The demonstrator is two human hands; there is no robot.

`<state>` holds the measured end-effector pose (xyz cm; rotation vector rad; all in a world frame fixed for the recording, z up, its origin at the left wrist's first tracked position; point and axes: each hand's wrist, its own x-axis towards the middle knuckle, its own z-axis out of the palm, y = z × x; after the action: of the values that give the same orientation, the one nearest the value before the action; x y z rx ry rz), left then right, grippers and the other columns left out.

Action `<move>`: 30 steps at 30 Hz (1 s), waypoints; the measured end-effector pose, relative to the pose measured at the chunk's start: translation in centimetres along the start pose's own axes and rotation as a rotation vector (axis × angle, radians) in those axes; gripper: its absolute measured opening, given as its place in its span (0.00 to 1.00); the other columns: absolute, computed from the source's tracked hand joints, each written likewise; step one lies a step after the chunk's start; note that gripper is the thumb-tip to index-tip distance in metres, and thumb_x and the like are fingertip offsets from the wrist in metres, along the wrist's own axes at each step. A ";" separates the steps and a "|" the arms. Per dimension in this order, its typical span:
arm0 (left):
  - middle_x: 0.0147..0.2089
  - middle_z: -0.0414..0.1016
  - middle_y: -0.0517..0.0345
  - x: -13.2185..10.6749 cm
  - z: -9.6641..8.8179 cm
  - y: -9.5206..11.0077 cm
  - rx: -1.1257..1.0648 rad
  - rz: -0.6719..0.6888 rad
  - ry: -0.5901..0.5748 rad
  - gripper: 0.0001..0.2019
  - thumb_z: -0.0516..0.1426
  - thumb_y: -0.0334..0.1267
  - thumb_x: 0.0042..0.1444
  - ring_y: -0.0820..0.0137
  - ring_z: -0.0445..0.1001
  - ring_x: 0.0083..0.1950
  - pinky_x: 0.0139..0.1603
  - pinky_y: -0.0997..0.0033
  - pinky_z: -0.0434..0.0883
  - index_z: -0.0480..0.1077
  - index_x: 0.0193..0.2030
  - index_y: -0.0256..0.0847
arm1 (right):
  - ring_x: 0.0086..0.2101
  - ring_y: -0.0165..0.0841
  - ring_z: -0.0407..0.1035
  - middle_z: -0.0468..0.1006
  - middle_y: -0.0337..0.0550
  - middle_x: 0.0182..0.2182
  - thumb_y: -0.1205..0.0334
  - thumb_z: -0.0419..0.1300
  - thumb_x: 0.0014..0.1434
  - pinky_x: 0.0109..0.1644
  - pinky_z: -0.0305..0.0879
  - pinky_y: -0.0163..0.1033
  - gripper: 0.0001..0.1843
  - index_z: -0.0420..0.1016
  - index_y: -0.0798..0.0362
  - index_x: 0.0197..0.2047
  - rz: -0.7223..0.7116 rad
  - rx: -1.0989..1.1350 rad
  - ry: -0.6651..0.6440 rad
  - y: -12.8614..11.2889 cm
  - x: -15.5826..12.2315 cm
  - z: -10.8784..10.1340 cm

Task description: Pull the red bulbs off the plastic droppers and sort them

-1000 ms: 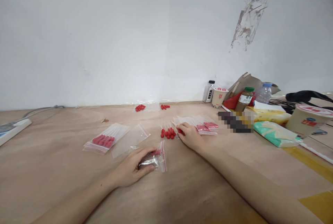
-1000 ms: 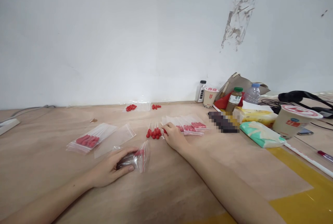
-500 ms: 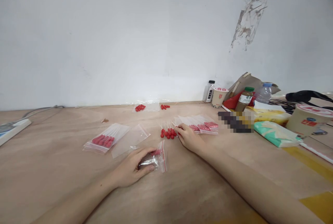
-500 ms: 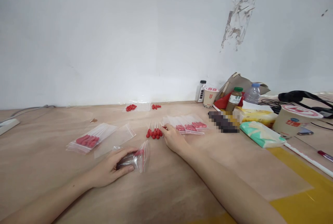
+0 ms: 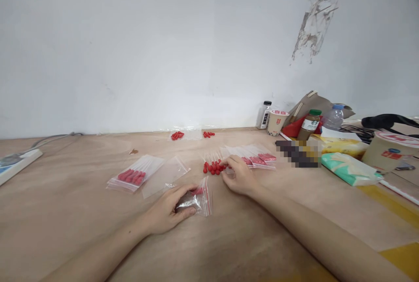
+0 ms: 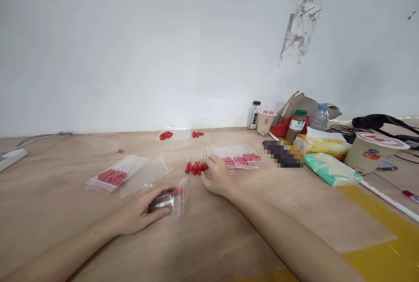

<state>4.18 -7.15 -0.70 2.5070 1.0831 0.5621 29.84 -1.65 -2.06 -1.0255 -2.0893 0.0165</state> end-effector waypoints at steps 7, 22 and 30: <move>0.57 0.66 0.51 -0.1 0.2 -0.4 -0.021 -0.008 -0.001 0.26 0.54 0.47 0.56 0.61 0.67 0.55 0.54 0.59 0.65 0.55 0.60 0.46 | 0.30 0.29 0.62 0.71 0.37 0.23 0.61 0.63 0.51 0.39 0.57 0.36 0.04 0.78 0.48 0.32 -0.029 0.233 -0.181 -3.2 -0.5 1.1; 0.61 0.62 0.54 0.2 0.0 -0.3 0.021 0.001 -0.041 0.21 0.46 0.43 0.62 0.64 0.62 0.60 0.60 0.58 0.61 0.55 0.62 0.46 | 0.28 0.27 0.66 0.74 0.38 0.27 0.65 0.61 0.47 0.33 0.61 0.33 0.04 0.70 0.54 0.28 0.219 0.620 -0.300 -2.8 0.1 0.0; 0.68 0.45 0.57 0.1 -0.1 -0.8 0.208 0.047 -0.199 0.24 0.42 0.46 0.64 0.61 0.41 0.69 0.66 0.46 0.40 0.45 0.66 0.51 | 0.26 0.28 0.71 0.75 0.36 0.24 0.58 0.66 0.42 0.29 0.65 0.33 0.15 0.64 0.52 0.28 0.539 1.039 0.160 3.3 2.9 -4.3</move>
<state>3.71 -6.52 -1.02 2.7034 1.0569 0.2134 33.78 1.23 1.65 -0.8204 -1.2783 1.1171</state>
